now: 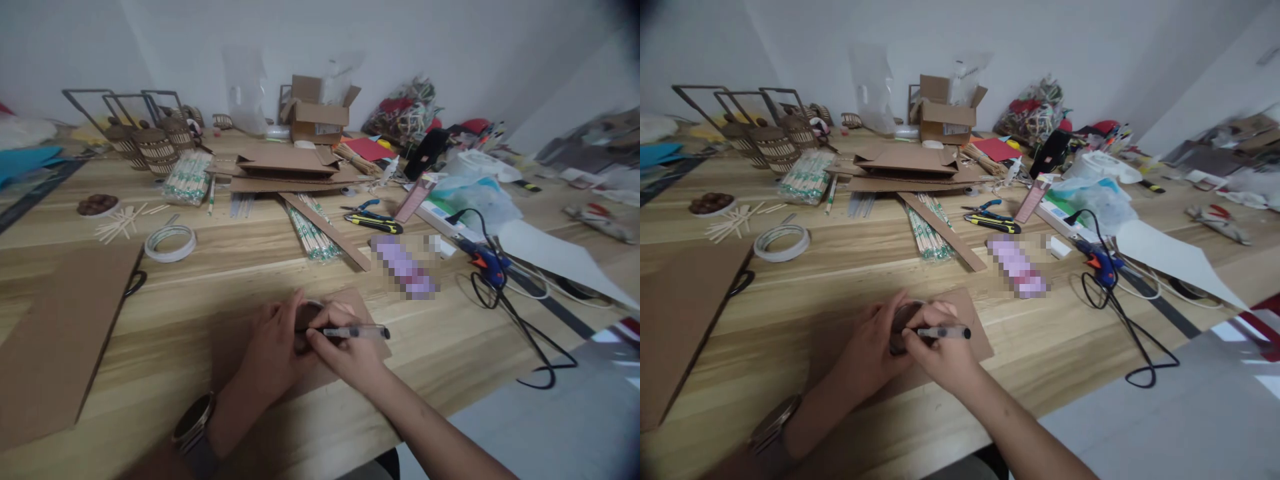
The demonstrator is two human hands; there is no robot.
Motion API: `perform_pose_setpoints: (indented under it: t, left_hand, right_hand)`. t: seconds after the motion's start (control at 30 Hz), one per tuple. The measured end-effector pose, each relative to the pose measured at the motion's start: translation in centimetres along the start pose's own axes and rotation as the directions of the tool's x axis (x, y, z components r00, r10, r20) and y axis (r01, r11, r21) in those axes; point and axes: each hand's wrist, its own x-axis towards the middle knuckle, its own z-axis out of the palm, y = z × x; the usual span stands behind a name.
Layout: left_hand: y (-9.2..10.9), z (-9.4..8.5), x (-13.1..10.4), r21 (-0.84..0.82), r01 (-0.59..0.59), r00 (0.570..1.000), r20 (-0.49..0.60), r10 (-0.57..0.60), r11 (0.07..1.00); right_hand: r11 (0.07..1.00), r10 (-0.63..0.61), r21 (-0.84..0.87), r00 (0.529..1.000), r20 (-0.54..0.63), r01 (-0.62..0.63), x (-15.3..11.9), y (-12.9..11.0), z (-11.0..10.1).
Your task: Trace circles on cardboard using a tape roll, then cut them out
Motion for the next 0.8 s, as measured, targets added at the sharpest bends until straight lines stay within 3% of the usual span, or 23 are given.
perform_pose_setpoints:
  t: [0.17,0.33,0.5,0.67,0.8]
  left_hand:
    - [0.47,-0.18,0.05,0.023,0.042,0.999,0.011,-0.042,0.999]
    - [0.45,-0.26,0.03,0.016,0.036,0.999,-0.008,-0.036,0.999]
    - [0.03,-0.24,-0.06,-0.023,0.002,1.0,0.03,-0.001,1.0]
    - [0.48,-0.45,0.03,0.0,0.06,0.998,0.029,-0.06,0.998]
    - [0.29,-0.33,0.01,0.011,0.06,0.997,0.041,-0.06,0.998]
  right_hand:
    - [0.999,0.036,-0.016,0.996,-0.086,-0.038,0.02,0.19,0.32]
    - [0.999,-0.013,-0.052,0.999,-0.052,0.01,0.06,0.1,0.53]
    - [0.999,-0.038,0.04,0.999,0.025,0.037,-0.2,-0.1,0.21]
    - [1.0,0.004,0.015,0.999,-0.032,-0.004,-0.19,0.09,0.24]
    - [1.0,-0.014,0.019,1.0,-0.004,0.014,-0.19,0.09,0.36]
